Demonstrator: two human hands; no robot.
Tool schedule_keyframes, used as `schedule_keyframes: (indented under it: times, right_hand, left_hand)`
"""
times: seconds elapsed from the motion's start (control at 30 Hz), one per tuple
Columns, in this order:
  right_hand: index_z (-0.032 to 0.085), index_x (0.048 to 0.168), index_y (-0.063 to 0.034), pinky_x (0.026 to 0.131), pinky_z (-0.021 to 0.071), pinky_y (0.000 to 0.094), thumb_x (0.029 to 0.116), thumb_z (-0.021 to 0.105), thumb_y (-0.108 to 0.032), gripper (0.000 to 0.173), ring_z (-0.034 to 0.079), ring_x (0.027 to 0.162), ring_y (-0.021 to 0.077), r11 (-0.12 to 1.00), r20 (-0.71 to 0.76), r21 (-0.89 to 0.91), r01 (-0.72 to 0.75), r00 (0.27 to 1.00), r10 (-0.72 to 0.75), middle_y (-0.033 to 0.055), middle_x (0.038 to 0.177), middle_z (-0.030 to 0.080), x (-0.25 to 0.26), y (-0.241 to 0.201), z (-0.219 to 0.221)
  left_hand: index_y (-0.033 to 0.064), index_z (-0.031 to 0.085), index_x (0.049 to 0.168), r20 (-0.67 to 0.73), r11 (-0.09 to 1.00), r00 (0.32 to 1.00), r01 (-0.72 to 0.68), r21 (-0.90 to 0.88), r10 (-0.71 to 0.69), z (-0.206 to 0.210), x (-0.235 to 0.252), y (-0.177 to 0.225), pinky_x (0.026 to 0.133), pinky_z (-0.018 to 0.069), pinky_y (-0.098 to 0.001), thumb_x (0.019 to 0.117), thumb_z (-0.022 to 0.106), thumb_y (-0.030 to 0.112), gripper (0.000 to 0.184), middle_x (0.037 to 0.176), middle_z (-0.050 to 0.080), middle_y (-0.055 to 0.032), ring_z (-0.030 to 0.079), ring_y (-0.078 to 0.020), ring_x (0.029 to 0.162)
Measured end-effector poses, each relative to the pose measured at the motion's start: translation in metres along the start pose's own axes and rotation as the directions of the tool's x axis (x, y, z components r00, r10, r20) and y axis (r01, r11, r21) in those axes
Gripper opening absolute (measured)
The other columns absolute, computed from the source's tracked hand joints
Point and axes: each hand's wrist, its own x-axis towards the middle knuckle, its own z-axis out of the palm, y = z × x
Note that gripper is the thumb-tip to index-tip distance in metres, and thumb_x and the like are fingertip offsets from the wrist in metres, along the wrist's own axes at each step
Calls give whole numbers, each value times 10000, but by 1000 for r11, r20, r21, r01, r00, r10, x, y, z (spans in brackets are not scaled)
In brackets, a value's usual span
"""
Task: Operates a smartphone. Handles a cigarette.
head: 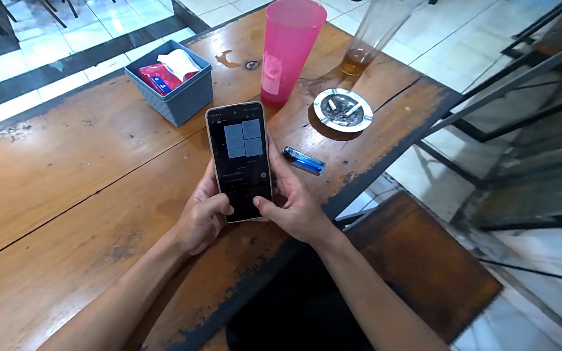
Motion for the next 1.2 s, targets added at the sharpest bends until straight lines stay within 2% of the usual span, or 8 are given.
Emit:
schedule_keyframes:
  times: [0.17, 0.33, 0.57, 0.7, 0.87, 0.97, 1.03, 1.2]
  right_hand:
    - [115, 1670, -242, 957, 592, 316, 893, 563, -42, 919, 622, 1245, 153, 999, 33, 34, 10, 999, -11, 31, 1543, 492, 0, 1, -3]
    - [131, 1669, -237, 928, 600, 299, 882, 565, -5, 928, 645, 1204, 146, 1000, 10, 14, 12, 1000, -12, 37, 1512, 526, 0, 1, -2]
    - [261, 1642, -141, 1097, 512, 359, 1006, 479, -29, 681, 536, 1369, 187, 986, -36, 135, 95, 995, -91, 53, 1635, 381, 2, 5, -2]
    - [302, 1626, -109, 1129, 486, 374, 1035, 461, -48, 615, 515, 1392, 198, 982, -65, 157, 101, 994, -92, 70, 1631, 389, 2, 7, -1]
    - [184, 1662, -206, 963, 587, 332, 901, 534, -18, 858, 638, 1218, 172, 997, -4, 65, 44, 999, -43, 63, 1519, 518, 1, 4, -3]
    - [175, 1663, -232, 905, 608, 309, 876, 578, -4, 914, 673, 1145, 157, 1000, -21, 7, 9, 1000, -9, 51, 1466, 570, 1, 1, -1]
    - [196, 1660, -220, 950, 590, 308, 893, 565, -17, 875, 654, 1187, 147, 1000, -29, 24, 19, 999, -18, 41, 1480, 560, 0, 2, -1]
    - [331, 1617, -117, 1099, 514, 393, 1052, 465, -72, 582, 549, 1360, 210, 982, -94, 164, 93, 993, -79, 71, 1605, 431, 2, 6, 1]
  left_hand:
    - [245, 238, 1552, -7, 998, 1000, -20, 65, 21, -1, 1, -3, 967, 569, -467, 774, 459, -122, 889, 1344, 598, -117, 650, -251, 1175]
    - [249, 253, 1545, 9, 998, 1000, -28, 55, 28, -2, 1, -3, 969, 563, -471, 785, 446, -89, 854, 1342, 594, -107, 643, -244, 1178]
    - [292, 247, 1553, 40, 998, 999, -11, -60, 13, 1, 0, 0, 996, 554, -524, 907, 412, 29, 717, 1362, 584, -112, 635, -283, 1207]
    - [314, 247, 1549, 61, 996, 998, -1, -86, 7, 1, 0, 2, 1002, 545, -540, 968, 348, 120, 621, 1389, 561, -118, 610, -304, 1246]
    - [324, 246, 1567, 37, 998, 999, -7, -68, 10, -1, 0, 0, 1018, 524, -531, 976, 338, 148, 623, 1402, 549, -112, 587, -285, 1265]
    - [342, 212, 1580, 30, 997, 1000, 5, -73, -3, 0, 0, 1, 1008, 531, -531, 964, 341, 136, 662, 1416, 538, -111, 588, -287, 1266]
    - [342, 222, 1580, 29, 996, 1000, 7, -87, -5, 1, 0, 2, 1009, 530, -536, 981, 320, 137, 640, 1417, 537, -114, 585, -292, 1269]
    - [337, 276, 1562, 49, 996, 999, -4, -86, 8, 1, 0, 2, 1036, 509, -521, 999, 295, 180, 584, 1411, 547, -97, 574, -273, 1281]
